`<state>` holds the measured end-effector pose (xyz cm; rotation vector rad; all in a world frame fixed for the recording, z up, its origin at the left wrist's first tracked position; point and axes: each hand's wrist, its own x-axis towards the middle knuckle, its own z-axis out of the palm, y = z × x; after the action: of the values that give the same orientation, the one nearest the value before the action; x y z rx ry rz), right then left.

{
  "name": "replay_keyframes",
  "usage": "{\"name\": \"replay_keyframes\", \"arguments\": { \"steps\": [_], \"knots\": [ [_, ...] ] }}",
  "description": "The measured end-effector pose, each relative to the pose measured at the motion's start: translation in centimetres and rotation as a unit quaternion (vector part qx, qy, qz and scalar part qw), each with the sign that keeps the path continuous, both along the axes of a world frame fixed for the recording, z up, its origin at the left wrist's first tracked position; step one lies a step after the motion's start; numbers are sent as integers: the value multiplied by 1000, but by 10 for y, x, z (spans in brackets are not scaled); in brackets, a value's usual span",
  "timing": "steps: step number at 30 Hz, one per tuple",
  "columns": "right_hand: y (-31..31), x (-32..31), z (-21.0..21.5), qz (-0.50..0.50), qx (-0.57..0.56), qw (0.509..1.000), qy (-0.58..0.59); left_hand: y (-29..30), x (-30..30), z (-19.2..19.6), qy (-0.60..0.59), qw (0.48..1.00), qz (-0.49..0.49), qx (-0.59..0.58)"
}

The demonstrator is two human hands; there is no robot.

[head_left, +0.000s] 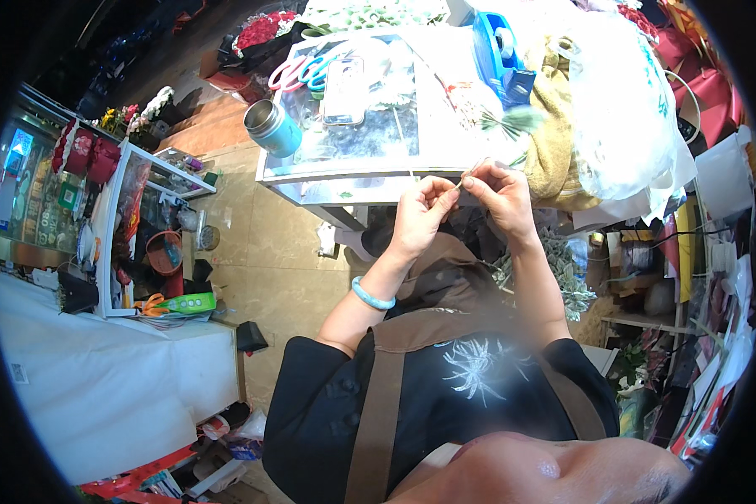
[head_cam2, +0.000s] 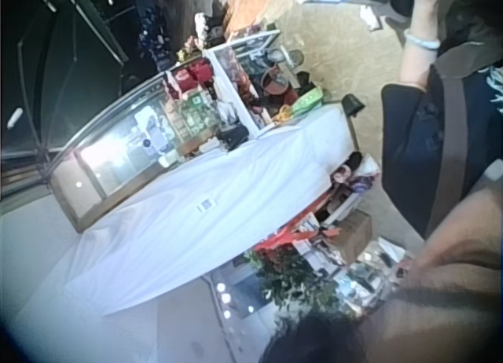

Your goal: The person assembles small fan-shaped artificial foliage pieces by hand. They pick up each piece, wrap a thin wire around its base to secure it, and place the finished unit into a nearby container. The process repeats for several identical units.

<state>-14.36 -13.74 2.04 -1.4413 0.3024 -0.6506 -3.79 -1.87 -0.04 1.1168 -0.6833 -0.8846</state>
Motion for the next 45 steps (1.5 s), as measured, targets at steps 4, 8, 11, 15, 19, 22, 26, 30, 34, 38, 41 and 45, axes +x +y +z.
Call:
{"name": "replay_keyframes", "arguments": {
  "steps": [4,8,11,15,19,22,26,30,34,38,41,45],
  "knots": [
    [5,1,3,-4,-16,1000,3,1,-11,-2,-2,997,61,-47],
    [0,4,5,60,68,996,11,2,-6,-3,39,997,5,-63],
    [-4,4,5,54,34,998,23,1,-2,-4,88,993,-49,-66],
    [5,5,0,-61,-103,993,20,-3,-7,-4,32,999,15,-29],
    [11,6,-3,-59,-85,995,-6,-1,-13,-3,19,997,62,-33],
    [4,5,-2,49,86,995,-27,2,-9,0,56,997,-8,-54],
    [0,5,-3,43,50,997,-36,-1,-5,2,67,996,-48,-20],
    [3,5,-7,-18,-34,999,2,-8,-7,1,-20,999,46,-10],
    [-2,4,-8,29,40,999,-2,-4,-10,-2,36,999,16,-38],
    [-10,3,-7,93,68,993,-7,-2,2,-1,116,986,-100,-65],
    [-9,4,-9,63,31,998,3,-6,-1,-3,102,992,-58,-37],
    [-5,5,-9,40,-4,999,25,-5,-3,-4,1,1000,22,11]
  ]
}}
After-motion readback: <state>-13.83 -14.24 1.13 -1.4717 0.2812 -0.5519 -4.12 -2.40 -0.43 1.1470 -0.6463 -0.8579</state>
